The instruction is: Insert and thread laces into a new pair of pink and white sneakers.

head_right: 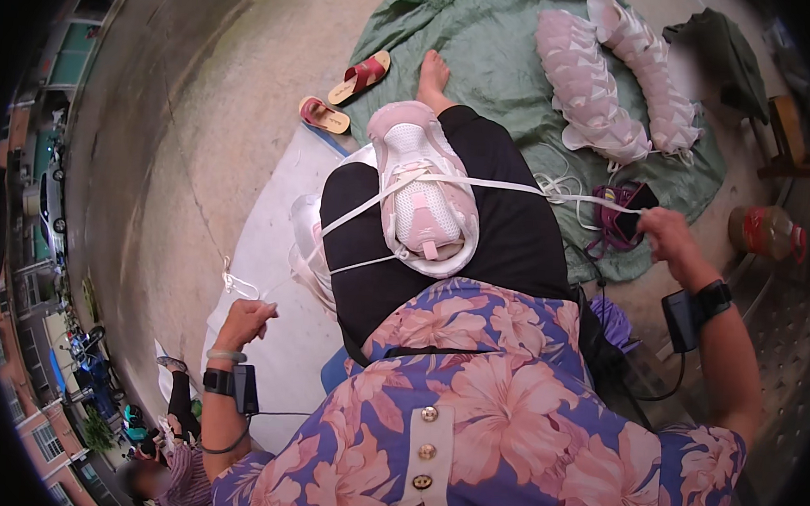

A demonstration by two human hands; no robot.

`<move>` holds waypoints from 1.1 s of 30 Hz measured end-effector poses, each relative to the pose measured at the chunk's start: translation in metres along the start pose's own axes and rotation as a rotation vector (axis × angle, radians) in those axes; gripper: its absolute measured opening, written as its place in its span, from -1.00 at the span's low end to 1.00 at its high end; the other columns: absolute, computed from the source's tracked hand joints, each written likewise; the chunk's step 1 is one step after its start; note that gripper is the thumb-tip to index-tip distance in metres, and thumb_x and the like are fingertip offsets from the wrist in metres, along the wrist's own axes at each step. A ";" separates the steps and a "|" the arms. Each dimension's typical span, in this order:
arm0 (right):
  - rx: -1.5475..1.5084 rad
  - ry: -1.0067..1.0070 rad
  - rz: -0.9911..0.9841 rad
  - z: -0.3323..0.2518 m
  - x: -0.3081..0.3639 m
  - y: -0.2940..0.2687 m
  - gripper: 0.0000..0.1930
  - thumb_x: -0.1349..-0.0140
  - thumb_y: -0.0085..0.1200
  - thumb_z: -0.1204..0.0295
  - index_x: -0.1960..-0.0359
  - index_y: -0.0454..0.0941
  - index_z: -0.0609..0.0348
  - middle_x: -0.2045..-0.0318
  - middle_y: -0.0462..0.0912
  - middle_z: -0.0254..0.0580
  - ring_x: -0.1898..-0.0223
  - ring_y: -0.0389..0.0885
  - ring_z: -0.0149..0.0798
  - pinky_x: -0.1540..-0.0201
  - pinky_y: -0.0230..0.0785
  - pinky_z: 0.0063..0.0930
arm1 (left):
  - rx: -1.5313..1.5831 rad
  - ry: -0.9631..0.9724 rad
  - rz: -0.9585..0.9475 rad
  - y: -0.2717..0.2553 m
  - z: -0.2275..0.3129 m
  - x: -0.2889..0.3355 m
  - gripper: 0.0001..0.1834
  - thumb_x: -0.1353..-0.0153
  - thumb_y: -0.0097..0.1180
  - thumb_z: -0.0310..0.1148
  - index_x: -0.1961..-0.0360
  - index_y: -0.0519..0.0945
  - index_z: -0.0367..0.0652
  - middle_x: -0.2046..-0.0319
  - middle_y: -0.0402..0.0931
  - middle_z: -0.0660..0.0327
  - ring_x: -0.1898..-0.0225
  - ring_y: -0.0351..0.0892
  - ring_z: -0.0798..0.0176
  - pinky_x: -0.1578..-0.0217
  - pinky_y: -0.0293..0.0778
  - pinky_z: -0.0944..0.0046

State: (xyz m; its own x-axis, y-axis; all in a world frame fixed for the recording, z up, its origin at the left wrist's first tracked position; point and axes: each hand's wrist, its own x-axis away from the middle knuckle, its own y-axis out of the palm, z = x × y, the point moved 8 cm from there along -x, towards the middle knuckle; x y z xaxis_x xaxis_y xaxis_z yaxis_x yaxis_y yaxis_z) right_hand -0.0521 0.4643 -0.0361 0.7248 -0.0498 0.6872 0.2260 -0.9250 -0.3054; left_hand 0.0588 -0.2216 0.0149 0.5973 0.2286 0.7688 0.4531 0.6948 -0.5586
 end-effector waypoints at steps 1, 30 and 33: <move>-0.128 0.125 -0.124 -0.012 0.007 0.050 -0.81 -0.19 -0.02 0.28 0.52 0.46 0.08 0.75 0.26 -0.50 0.79 0.18 -0.54 0.73 0.15 -0.56 | 0.049 0.058 -0.070 0.026 0.037 -0.006 -0.58 -0.17 0.05 -0.10 0.57 0.63 -0.26 0.85 0.36 0.30 0.81 0.25 0.49 0.76 0.16 0.42; -0.697 -0.132 -0.356 -0.119 -0.075 0.218 -0.89 -0.16 0.14 0.38 0.40 0.52 0.13 0.60 0.47 -0.47 0.65 0.38 -0.60 0.64 0.24 -0.72 | 0.221 0.453 0.191 0.027 0.211 -0.038 -0.76 -0.28 0.00 -0.28 0.41 0.53 -0.23 0.70 0.42 0.32 0.79 0.30 0.54 0.77 0.23 0.55; -0.690 -0.091 -0.368 -0.114 -0.064 0.216 -0.89 -0.17 0.12 0.39 0.42 0.49 0.13 0.59 0.50 -0.43 0.61 0.46 -0.57 0.59 0.35 -0.68 | 0.372 0.479 0.437 -0.036 0.207 -0.032 -0.72 -0.32 -0.07 -0.21 0.30 0.52 -0.22 0.59 0.49 0.27 0.71 0.36 0.52 0.66 0.28 0.53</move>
State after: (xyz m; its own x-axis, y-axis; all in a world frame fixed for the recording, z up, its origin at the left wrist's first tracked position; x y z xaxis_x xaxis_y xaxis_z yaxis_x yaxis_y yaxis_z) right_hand -0.1237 0.2244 -0.0713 0.7391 0.3087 0.5987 0.0287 -0.9025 0.4298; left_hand -0.1134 -0.1127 0.0749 0.9330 0.2737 0.2338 -0.0947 0.8133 -0.5742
